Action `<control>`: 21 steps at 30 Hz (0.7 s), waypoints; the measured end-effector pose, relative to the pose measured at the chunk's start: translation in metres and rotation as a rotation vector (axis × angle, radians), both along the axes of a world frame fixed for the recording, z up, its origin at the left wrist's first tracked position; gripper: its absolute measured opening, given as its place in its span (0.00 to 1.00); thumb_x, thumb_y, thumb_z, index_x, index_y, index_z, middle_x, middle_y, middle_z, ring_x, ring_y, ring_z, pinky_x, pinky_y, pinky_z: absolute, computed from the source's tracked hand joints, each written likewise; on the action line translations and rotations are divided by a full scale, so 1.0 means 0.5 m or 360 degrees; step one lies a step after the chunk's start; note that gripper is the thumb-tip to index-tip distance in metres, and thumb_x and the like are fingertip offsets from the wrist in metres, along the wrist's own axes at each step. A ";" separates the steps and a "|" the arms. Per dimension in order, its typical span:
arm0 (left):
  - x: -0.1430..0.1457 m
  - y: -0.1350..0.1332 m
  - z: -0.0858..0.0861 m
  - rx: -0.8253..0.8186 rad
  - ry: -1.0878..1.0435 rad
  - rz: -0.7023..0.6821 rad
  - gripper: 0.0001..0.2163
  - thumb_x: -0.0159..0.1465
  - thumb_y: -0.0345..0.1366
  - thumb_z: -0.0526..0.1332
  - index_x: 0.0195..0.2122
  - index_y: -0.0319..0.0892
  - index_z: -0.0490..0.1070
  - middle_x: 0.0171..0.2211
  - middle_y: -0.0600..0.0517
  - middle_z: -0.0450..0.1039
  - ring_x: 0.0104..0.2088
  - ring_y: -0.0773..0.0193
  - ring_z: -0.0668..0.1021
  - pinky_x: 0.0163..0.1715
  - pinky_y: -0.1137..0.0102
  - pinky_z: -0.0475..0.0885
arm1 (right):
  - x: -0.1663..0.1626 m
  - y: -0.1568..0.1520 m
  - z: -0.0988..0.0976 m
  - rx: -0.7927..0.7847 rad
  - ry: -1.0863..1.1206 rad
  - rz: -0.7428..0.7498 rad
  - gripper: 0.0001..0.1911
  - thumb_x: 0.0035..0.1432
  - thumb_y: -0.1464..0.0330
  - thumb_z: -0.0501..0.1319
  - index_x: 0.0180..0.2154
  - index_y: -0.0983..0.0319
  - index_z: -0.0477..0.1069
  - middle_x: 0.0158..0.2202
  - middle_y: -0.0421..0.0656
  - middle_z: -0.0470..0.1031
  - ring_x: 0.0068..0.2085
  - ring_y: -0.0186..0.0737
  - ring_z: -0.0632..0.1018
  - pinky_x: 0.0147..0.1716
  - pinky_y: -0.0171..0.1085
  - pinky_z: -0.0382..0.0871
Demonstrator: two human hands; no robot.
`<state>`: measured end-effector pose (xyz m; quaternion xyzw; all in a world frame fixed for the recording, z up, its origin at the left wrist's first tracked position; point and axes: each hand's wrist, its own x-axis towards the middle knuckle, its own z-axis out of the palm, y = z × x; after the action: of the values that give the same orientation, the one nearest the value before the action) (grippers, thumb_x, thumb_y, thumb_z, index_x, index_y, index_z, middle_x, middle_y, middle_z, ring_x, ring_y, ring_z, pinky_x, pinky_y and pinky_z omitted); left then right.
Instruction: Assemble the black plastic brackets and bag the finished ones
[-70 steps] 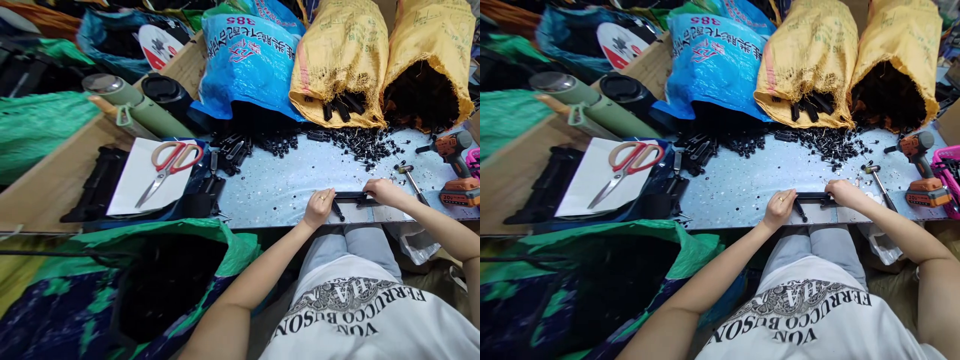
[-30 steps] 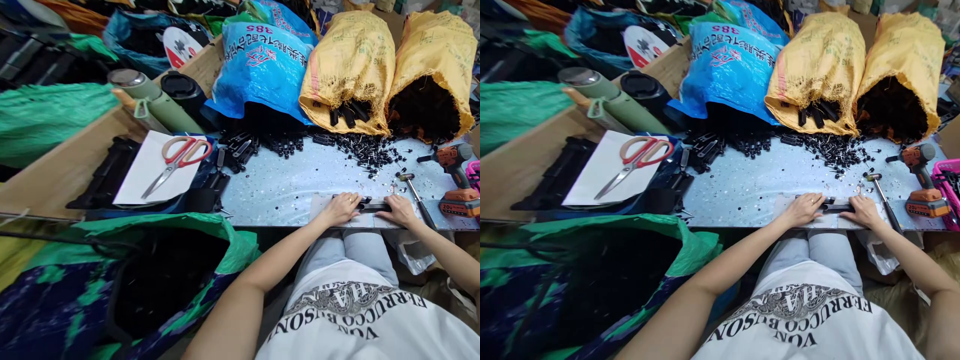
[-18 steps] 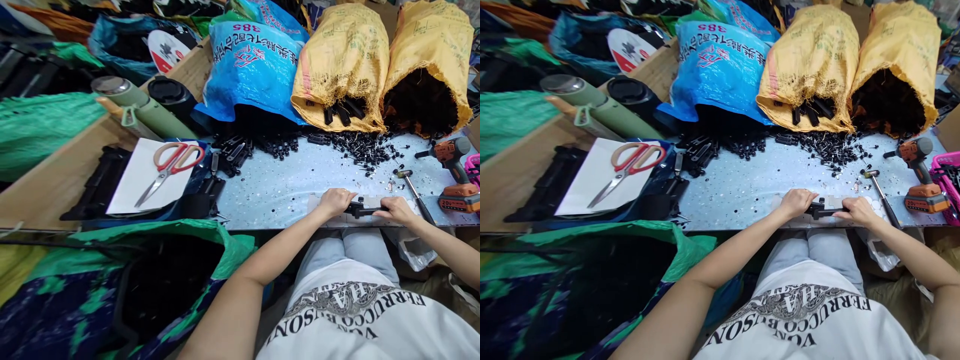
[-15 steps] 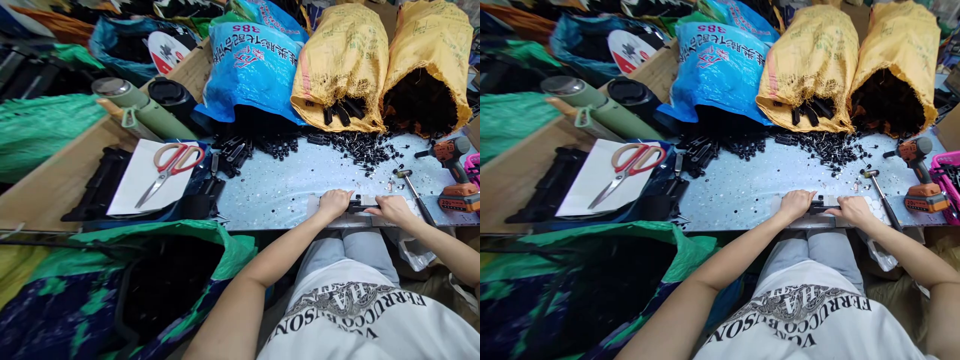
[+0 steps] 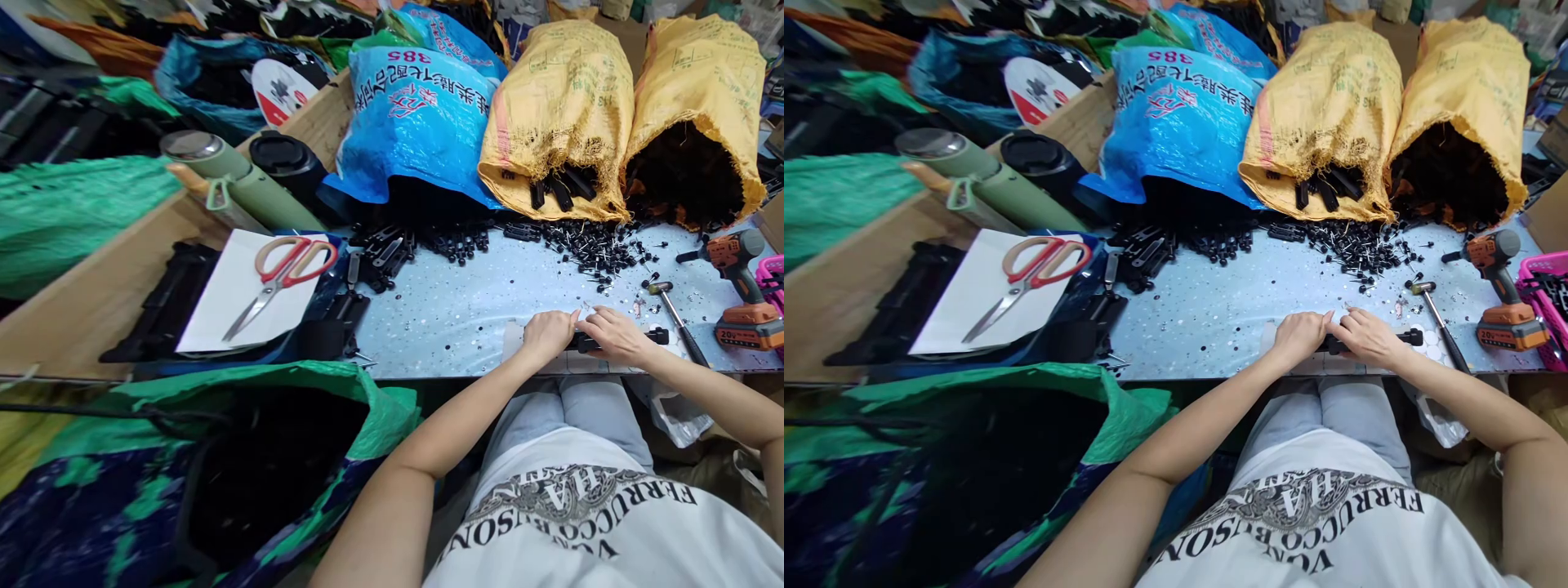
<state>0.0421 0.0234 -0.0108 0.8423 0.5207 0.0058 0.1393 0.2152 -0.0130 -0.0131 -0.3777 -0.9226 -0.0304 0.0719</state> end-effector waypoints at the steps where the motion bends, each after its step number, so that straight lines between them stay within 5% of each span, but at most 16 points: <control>1: 0.001 0.000 -0.002 -0.0004 -0.0008 -0.0015 0.27 0.69 0.44 0.40 0.39 0.34 0.77 0.36 0.39 0.77 0.39 0.54 0.79 0.39 0.66 0.71 | 0.000 0.005 0.001 0.0004 -0.0003 0.0074 0.26 0.56 0.62 0.61 0.55 0.62 0.60 0.39 0.48 0.71 0.43 0.48 0.71 0.49 0.48 0.63; 5: 0.001 0.009 -0.005 -0.0023 -0.0073 0.0016 0.26 0.69 0.45 0.41 0.39 0.36 0.77 0.37 0.40 0.77 0.40 0.53 0.79 0.39 0.65 0.70 | 0.011 0.024 0.006 0.0035 0.0042 0.0180 0.23 0.59 0.58 0.57 0.52 0.63 0.63 0.41 0.49 0.72 0.44 0.47 0.71 0.49 0.46 0.62; 8: -0.013 0.017 -0.003 0.0015 -0.0164 0.0069 0.25 0.69 0.46 0.43 0.37 0.36 0.77 0.36 0.40 0.77 0.39 0.55 0.79 0.38 0.66 0.69 | 0.039 0.022 0.017 0.0013 -0.0034 -0.0070 0.28 0.57 0.48 0.54 0.46 0.65 0.68 0.39 0.51 0.73 0.41 0.47 0.73 0.40 0.42 0.63; 11: -0.036 0.014 -0.001 0.0157 -0.0204 -0.0133 0.24 0.68 0.46 0.45 0.35 0.36 0.77 0.33 0.40 0.77 0.37 0.56 0.79 0.36 0.67 0.69 | 0.077 0.003 0.030 -0.0090 -0.0222 -0.0438 0.32 0.57 0.43 0.48 0.32 0.64 0.70 0.28 0.49 0.74 0.30 0.44 0.74 0.28 0.37 0.57; 15: -0.055 -0.012 -0.002 0.0191 -0.0159 -0.0363 0.25 0.67 0.48 0.47 0.31 0.36 0.77 0.30 0.40 0.77 0.34 0.56 0.79 0.33 0.68 0.68 | 0.098 -0.025 0.044 -0.0188 -0.0335 -0.0442 0.33 0.61 0.45 0.42 0.28 0.64 0.69 0.26 0.48 0.74 0.29 0.41 0.74 0.26 0.35 0.52; 21: -0.038 -0.028 -0.008 0.0095 0.0034 0.0047 0.28 0.69 0.45 0.41 0.33 0.32 0.78 0.30 0.37 0.77 0.34 0.52 0.80 0.32 0.65 0.69 | 0.047 -0.032 0.053 -0.0346 -0.0547 -0.0715 0.35 0.58 0.41 0.41 0.31 0.64 0.70 0.24 0.48 0.74 0.24 0.42 0.73 0.25 0.35 0.53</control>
<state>0.0229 0.0094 -0.0147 0.8383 0.5340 0.0144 0.1086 0.2388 -0.0291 0.0133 -0.5673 -0.8124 -0.0101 -0.1347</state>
